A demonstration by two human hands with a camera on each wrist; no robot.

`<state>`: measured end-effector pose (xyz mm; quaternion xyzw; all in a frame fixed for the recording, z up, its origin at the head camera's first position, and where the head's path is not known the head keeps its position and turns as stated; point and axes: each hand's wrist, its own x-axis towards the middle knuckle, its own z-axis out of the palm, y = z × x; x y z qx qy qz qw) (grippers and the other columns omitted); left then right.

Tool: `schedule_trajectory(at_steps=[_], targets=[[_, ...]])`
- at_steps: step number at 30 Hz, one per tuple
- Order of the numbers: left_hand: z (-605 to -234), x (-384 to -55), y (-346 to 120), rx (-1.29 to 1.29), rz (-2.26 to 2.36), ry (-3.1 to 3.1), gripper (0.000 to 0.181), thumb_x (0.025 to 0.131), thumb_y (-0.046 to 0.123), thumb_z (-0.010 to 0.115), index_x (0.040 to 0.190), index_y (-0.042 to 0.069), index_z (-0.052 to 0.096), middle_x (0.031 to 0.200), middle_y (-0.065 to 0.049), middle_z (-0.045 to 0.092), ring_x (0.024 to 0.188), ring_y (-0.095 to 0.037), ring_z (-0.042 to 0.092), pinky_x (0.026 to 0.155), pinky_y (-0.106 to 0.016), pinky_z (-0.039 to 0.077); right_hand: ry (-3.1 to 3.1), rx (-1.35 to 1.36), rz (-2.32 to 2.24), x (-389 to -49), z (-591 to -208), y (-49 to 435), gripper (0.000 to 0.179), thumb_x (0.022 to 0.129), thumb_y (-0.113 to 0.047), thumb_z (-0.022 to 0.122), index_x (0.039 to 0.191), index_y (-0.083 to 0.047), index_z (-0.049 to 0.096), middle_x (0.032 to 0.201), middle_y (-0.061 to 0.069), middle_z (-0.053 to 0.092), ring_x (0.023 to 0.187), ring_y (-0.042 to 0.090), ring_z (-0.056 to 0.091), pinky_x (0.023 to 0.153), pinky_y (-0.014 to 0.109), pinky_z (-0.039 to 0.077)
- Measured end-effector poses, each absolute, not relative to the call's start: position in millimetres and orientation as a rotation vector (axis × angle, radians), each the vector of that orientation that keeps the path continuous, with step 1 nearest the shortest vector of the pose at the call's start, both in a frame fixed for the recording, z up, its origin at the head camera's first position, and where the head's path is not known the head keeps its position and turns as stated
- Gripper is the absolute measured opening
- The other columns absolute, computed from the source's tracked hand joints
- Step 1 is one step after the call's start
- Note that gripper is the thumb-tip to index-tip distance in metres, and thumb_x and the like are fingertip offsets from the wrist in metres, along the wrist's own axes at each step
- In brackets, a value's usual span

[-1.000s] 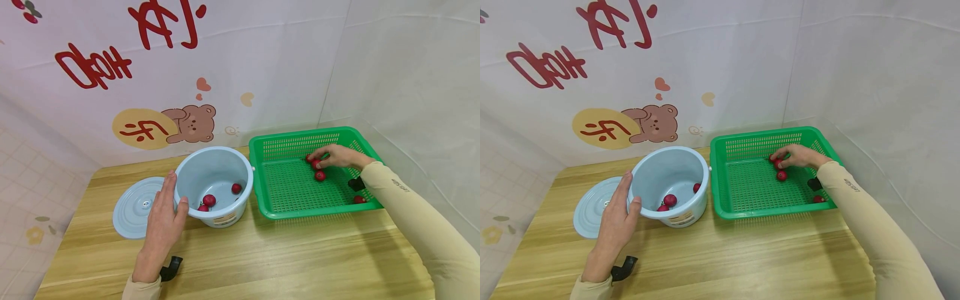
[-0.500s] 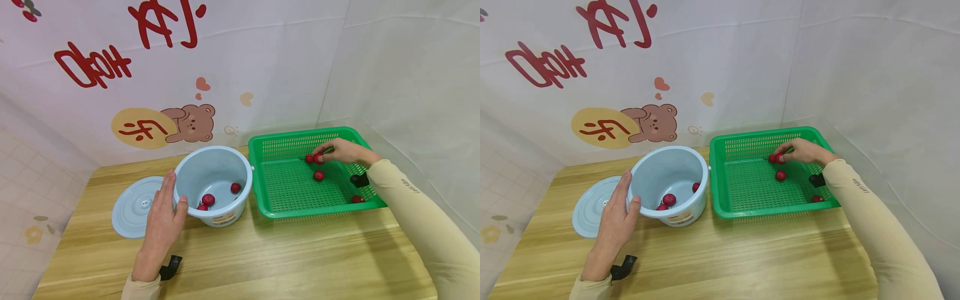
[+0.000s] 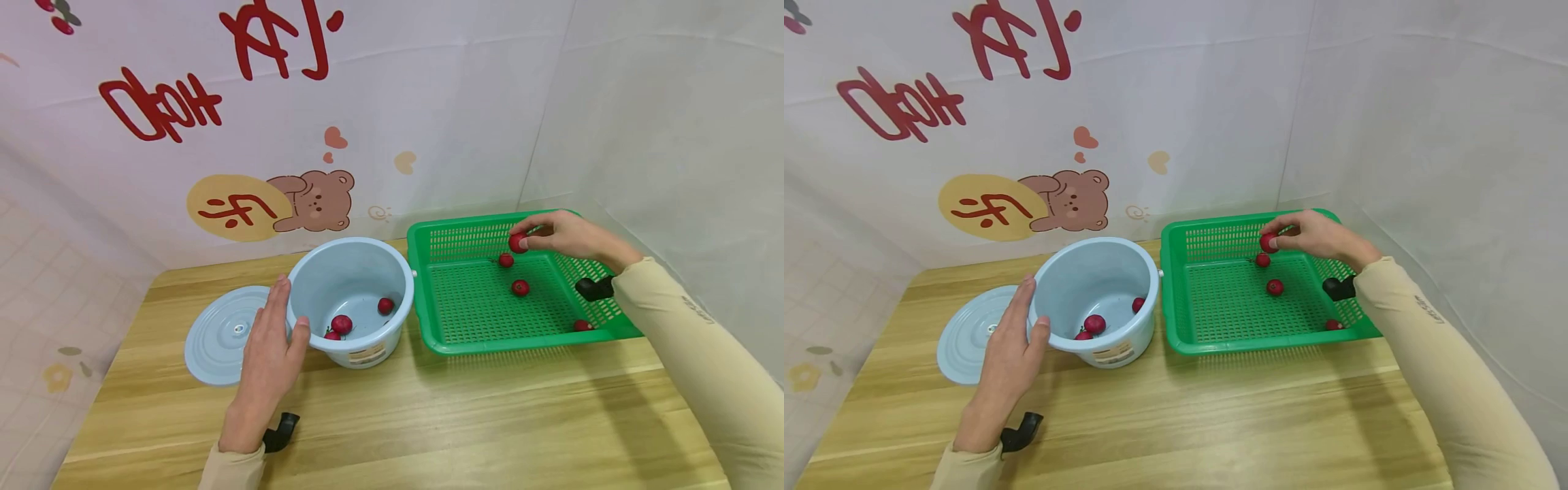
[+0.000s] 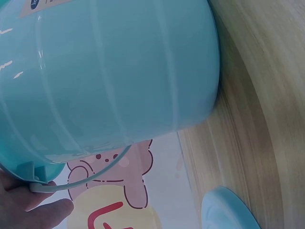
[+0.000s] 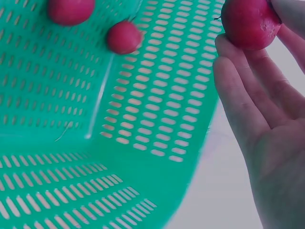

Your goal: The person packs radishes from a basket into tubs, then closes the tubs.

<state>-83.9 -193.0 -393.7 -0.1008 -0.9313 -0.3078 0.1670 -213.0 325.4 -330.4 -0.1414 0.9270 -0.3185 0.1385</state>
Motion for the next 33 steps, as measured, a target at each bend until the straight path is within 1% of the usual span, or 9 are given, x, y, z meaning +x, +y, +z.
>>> schedule_trajectory(at_steps=[3,6,8,11,17,21,25,28,33], targets=[[-394,-84,-193,-0.287,-0.875,-2.651,0.064,0.104,0.027,0.047,0.161,0.003,0.032,0.168,-0.013,0.03,0.153,-0.036,0.029,0.12,-0.066,0.025,2.672,-0.431,-0.94,-208,-325,323,0.035,0.104,-0.031,0.064,0.136,-0.019,0.068,0.125,0.003,0.072,0.114,0.021,0.067,0.097,0.04,0.051],[-395,-85,-193,-0.289,-0.879,-2.65,0.064,0.105,0.028,0.047,0.161,0.003,0.032,0.168,-0.012,0.03,0.153,-0.035,0.029,0.12,-0.066,0.024,2.688,-0.461,-0.956,-203,-321,322,0.034,0.104,-0.029,0.064,0.136,-0.018,0.068,0.127,0.004,0.072,0.11,0.018,0.068,0.094,0.03,0.051],[-395,-85,-193,-0.292,-0.881,-2.648,0.064,0.105,0.028,0.047,0.161,0.002,0.032,0.168,-0.012,0.03,0.154,-0.035,0.029,0.12,-0.066,0.024,2.704,-0.469,-0.969,-198,-317,320,0.035,0.104,-0.03,0.064,0.136,-0.019,0.068,0.128,0.003,0.071,0.109,0.017,0.069,0.091,0.024,0.051],[-395,-86,-193,-0.293,-0.878,-2.648,0.064,0.105,0.027,0.047,0.161,0.002,0.032,0.168,-0.013,0.03,0.154,-0.036,0.029,0.12,-0.065,0.024,2.723,-0.479,-0.991,-192,-313,317,0.036,0.104,-0.032,0.063,0.137,-0.019,0.068,0.129,0.001,0.071,0.111,0.013,0.069,0.091,0.019,0.05],[-394,-85,-194,-0.281,-0.877,-2.653,0.064,0.104,0.026,0.048,0.161,0.002,0.032,0.168,-0.013,0.03,0.153,-0.037,0.029,0.12,-0.065,0.024,2.74,-0.478,-1.047,-178,-306,311,0.037,0.103,-0.035,0.064,0.137,-0.022,0.067,0.133,-0.001,0.069,0.112,0.005,0.067,0.091,0.015,0.049],[-394,-85,-193,-0.279,-0.882,-2.655,0.064,0.104,0.025,0.048,0.161,0.002,0.031,0.168,-0.013,0.03,0.153,-0.037,0.029,0.12,-0.065,0.024,2.743,-0.478,-1.113,-169,-302,306,0.035,0.102,-0.033,0.066,0.136,-0.023,0.068,0.133,-0.002,0.068,0.113,0.003,0.067,0.091,0.014,0.05],[-394,-85,-193,-0.274,-0.884,-2.659,0.064,0.104,0.025,0.048,0.161,0.002,0.031,0.168,-0.013,0.03,0.154,-0.037,0.028,0.12,-0.065,0.025,2.741,-0.512,-1.207,-160,-298,299,0.031,0.102,-0.027,0.067,0.132,-0.021,0.07,0.127,-0.002,0.071,0.111,0.005,0.068,0.092,0.015,0.051],[-394,-85,-193,-0.274,-0.884,-2.656,0.064,0.104,0.026,0.048,0.161,0.003,0.031,0.168,-0.014,0.03,0.154,-0.037,0.028,0.12,-0.065,0.025,2.725,-0.568,-1.297,-153,-295,292,0.03,0.102,-0.021,0.068,0.131,-0.018,0.07,0.123,0.001,0.073,0.109,0.009,0.07,0.092,0.018,0.053],[-395,-85,-192,-0.275,-0.885,-2.65,0.064,0.104,0.026,0.048,0.161,0.002,0.032,0.168,-0.013,0.03,0.153,-0.036,0.029,0.12,-0.066,0.025,2.696,-0.662,-1.411,-143,-291,277,0.03,0.101,-0.015,0.068,0.131,-0.016,0.07,0.12,0.004,0.073,0.107,0.013,0.071,0.092,0.019,0.054]])
